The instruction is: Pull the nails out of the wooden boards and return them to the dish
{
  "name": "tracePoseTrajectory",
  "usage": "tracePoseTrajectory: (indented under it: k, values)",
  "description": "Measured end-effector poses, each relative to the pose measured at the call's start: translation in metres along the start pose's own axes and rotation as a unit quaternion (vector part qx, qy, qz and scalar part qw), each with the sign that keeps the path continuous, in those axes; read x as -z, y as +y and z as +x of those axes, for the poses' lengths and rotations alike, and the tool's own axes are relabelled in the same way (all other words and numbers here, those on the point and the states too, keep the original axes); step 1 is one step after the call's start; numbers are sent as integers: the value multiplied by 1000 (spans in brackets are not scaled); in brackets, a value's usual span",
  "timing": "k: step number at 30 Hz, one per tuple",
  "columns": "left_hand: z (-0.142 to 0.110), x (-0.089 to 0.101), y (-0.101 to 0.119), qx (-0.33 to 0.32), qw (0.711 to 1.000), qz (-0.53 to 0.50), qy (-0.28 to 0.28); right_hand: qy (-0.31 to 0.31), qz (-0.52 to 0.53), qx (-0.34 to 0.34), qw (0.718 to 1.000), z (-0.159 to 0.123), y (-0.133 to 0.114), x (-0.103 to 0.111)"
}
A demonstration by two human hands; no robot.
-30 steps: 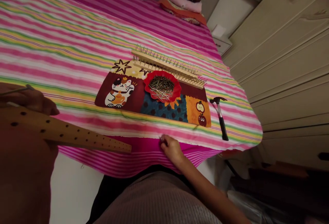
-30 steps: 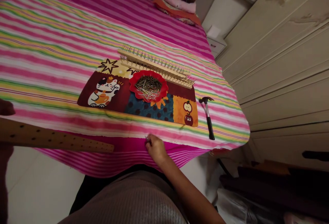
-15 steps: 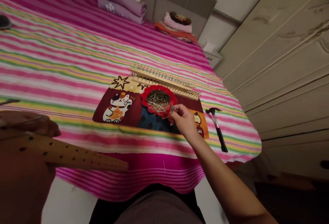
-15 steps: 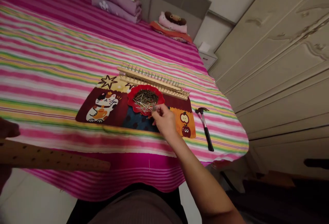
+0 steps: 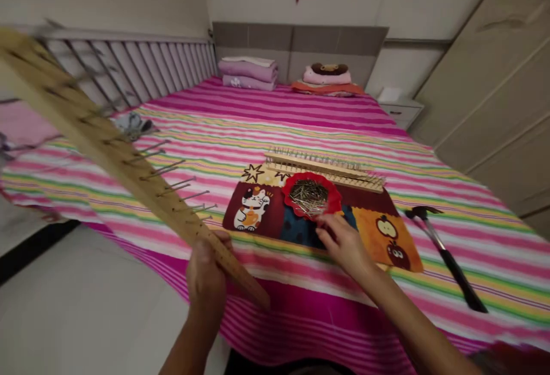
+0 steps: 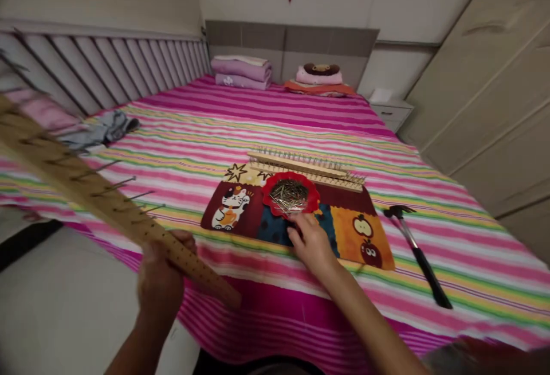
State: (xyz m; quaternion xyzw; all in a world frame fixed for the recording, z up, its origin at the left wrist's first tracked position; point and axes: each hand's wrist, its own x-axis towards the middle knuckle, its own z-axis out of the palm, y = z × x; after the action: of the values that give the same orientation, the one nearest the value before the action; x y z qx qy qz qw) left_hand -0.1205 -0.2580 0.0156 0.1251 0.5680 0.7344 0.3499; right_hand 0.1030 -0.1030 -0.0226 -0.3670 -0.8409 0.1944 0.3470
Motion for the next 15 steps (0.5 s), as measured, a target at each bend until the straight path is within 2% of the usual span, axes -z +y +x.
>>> tracePoseTrajectory:
  k: [3, 5, 7, 9, 11, 15]
  values:
    - [4, -9, 16, -57, 998, 4, 21, -18, 51, 23, 998, -34, -15, -6]
    - [3, -14, 35, -35, 999, -8, -13, -15, 70, 31, 997, -50, -25, -9]
    - [-1, -16, 53, 20, 997, -8, -72, -8, 86, 37, 996, -60, -34, -11]
    - [-6, -16, 64, 75, 990, -7, -123, -6, 100, 40, 994, -62, -43, -12]
    - [-4, -14, 69, 101, 983, -15, -155, -14, 111, 35, 993, -58, -52, -13]
    - [21, -10, 74, 125, 975, -20, -183, -37, 149, 19, 988, -44, -81, -17]
